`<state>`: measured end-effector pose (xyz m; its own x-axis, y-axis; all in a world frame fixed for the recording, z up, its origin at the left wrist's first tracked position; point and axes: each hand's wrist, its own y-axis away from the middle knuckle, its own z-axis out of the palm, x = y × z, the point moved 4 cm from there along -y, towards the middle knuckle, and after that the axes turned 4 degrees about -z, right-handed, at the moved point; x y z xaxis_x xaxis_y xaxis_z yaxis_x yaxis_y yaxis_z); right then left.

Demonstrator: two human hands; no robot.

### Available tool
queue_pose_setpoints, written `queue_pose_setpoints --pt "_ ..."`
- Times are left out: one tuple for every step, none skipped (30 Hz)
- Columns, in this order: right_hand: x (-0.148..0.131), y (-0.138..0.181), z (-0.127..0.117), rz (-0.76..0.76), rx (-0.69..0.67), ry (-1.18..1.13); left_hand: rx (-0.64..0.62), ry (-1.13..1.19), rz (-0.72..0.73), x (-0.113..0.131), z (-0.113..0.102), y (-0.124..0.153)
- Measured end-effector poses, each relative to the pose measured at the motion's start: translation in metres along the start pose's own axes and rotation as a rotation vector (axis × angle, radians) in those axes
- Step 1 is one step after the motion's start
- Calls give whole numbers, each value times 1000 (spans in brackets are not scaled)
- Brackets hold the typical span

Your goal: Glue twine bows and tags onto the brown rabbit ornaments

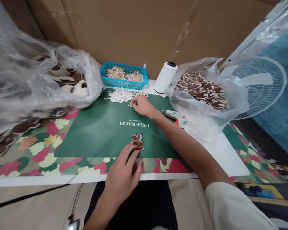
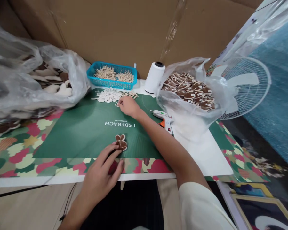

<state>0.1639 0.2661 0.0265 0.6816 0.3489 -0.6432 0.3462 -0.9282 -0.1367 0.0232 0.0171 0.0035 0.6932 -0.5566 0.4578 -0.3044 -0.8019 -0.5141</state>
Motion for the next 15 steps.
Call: queue_pose_setpoints --pt "1 2 0 7 -6 -20 1 7 4 0 0 0" --pt "1 6 -1 12 -14 -37 2 13 8 0 0 0" --pt "0 14 -3 21 -31 -72 0 19 11 -1 0 0" --pt "0 24 -6 35 -57 -139 -3 24 12 -1 0 0" --pt "-1 36 -7 54 -89 -238 -5 30 10 -1 0 0" --pt "-2 50 -9 77 -123 -359 -10 37 7 -1 1 0" --pt "-3 64 -10 102 -147 -492 -19 46 4 -1 1 0" --pt "-6 79 -10 123 -159 -607 -28 58 1 -1 1 0" --pt "-9 94 -11 137 -161 -693 -33 77 -7 0 0 0" --pt "-12 108 -10 148 -158 -755 -31 107 -27 0 -2 -1" --pt "-17 121 -9 160 -159 -815 -17 144 -58 1 -5 -3" --pt "-23 133 -7 176 -162 -882 6 187 -103 1 -8 -4" --pt "-29 144 -3 194 -166 -954 35 237 -157 1 -12 -7" --pt "-36 153 0 211 -169 -1024 58 296 -216 1 -15 -10" --pt "-44 160 4 228 -168 -1084 68 363 -274 2 -17 -13"
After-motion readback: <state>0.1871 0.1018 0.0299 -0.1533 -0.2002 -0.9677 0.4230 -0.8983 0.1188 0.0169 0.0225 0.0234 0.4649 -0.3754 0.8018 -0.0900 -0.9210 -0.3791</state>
